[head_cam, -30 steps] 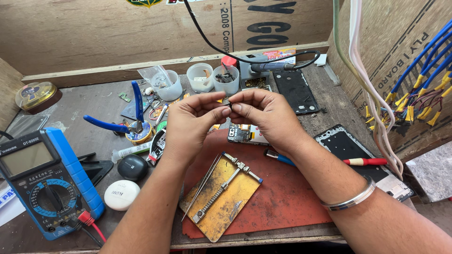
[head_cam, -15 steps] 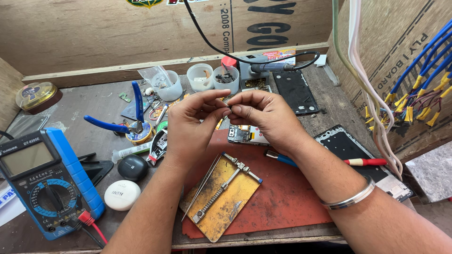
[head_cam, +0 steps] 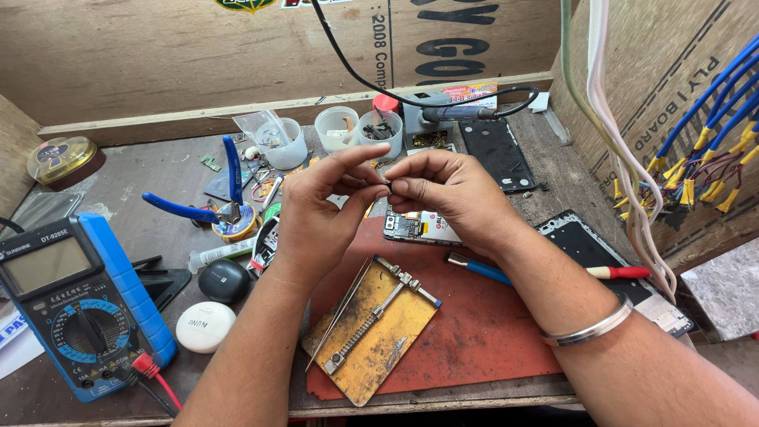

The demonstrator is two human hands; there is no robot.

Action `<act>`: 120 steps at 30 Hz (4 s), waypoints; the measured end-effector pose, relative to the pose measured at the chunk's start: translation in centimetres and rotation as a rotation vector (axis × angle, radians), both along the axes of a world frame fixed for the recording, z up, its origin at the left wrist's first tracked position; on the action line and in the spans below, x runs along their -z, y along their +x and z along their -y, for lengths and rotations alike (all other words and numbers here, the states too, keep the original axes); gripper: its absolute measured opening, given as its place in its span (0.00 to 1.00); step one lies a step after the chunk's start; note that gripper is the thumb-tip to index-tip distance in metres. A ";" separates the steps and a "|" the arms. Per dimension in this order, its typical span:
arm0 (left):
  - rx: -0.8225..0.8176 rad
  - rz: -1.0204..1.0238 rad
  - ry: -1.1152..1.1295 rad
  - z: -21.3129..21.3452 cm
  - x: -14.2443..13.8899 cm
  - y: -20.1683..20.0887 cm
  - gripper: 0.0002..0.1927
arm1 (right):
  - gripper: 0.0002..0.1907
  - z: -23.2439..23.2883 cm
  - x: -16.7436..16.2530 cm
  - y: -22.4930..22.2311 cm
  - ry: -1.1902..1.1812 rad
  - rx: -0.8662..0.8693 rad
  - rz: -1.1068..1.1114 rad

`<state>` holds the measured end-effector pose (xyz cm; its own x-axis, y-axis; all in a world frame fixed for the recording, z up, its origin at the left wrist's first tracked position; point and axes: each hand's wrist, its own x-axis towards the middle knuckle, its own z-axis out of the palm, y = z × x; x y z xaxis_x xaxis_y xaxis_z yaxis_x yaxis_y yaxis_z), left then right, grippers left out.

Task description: The person handles a small electronic component and a flexible ribbon cable, repeatedly aligning and attempting to connect them. They rotate the parts and adjust their grip while working at a cluttered electronics repair bench.

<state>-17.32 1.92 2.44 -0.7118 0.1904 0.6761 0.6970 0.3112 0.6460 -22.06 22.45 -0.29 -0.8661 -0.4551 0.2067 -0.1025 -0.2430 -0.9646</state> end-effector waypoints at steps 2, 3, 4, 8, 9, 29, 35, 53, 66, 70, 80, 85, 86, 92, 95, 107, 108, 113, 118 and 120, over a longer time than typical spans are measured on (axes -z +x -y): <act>-0.002 -0.015 0.001 -0.1 -0.1 0.1 0.25 | 0.10 0.0 0.0 0.0 -0.006 0.001 0.003; 0.000 -0.024 0.006 -0.1 -0.1 0.1 0.25 | 0.10 0.0 0.0 0.0 -0.009 0.001 0.005; 0.003 -0.034 0.010 -0.1 -0.1 0.2 0.25 | 0.10 0.0 0.0 0.0 -0.013 -0.003 0.003; 0.000 -0.042 0.017 0.0 -0.3 0.4 0.25 | 0.10 0.1 -0.2 0.1 -0.021 -0.007 0.003; 0.005 -0.039 0.022 0.0 -0.3 0.4 0.25 | 0.10 0.1 -0.2 0.1 -0.021 -0.005 0.005; 0.061 0.057 0.117 0.0 0.2 0.3 0.32 | 0.11 0.0 -0.4 0.2 -0.010 -0.034 0.008; 0.046 0.012 0.075 0.2 0.1 0.4 0.27 | 0.12 0.1 -0.4 0.2 0.001 -0.034 0.012; 0.017 -0.121 0.009 0.2 0.6 -0.2 0.18 | 0.13 0.1 -0.4 -0.1 -0.016 0.100 0.051; -0.153 -0.268 -0.203 0.3 0.0 0.2 0.11 | 0.11 0.4 -0.6 0.4 -0.055 0.054 0.110; -0.198 -0.382 -0.285 0.4 0.1 0.2 0.09 | 0.10 0.5 -0.5 0.4 -0.056 0.076 0.117; -0.197 -0.399 -0.288 0.3 0.1 0.2 0.08 | 0.09 0.5 -0.4 0.5 -0.083 0.069 0.187; -0.229 -0.434 -0.303 0.1 -0.1 0.3 0.07 | 0.10 0.4 -0.2 0.3 -0.090 0.072 0.240; -0.236 -0.445 -0.305 0.1 0.0 0.3 0.07 | 0.10 0.5 0.0 0.3 -0.094 0.071 0.241; -0.280 -0.467 -0.342 -0.4 -0.1 0.4 0.05 | 0.13 0.5 0.0 0.3 -0.070 0.054 0.181; -0.272 -0.465 -0.363 -0.4 -0.1 0.3 0.08 | 0.15 0.6 0.0 0.5 -0.047 0.009 0.086; -0.302 -0.441 -0.474 -1.3 0.7 0.3 0.26 | 0.21 1.5 1.2 -0.1 0.089 0.130 -0.116; -0.310 -0.442 -0.481 -1.3 0.8 0.3 0.26 | 0.20 1.5 1.3 -0.1 0.109 0.145 -0.122; -0.291 -0.456 -0.488 -1.2 0.8 0.2 0.24 | 0.20 1.5 1.5 -0.2 0.118 0.173 -0.116; -0.290 -0.428 -0.500 -1.2 0.9 0.3 0.24 | 0.19 1.4 1.5 -0.3 0.099 0.175 -0.111; -0.276 -0.437 -0.483 -1.2 0.9 0.3 0.24 | 0.19 1.4 1.4 -0.3 0.078 0.154 -0.095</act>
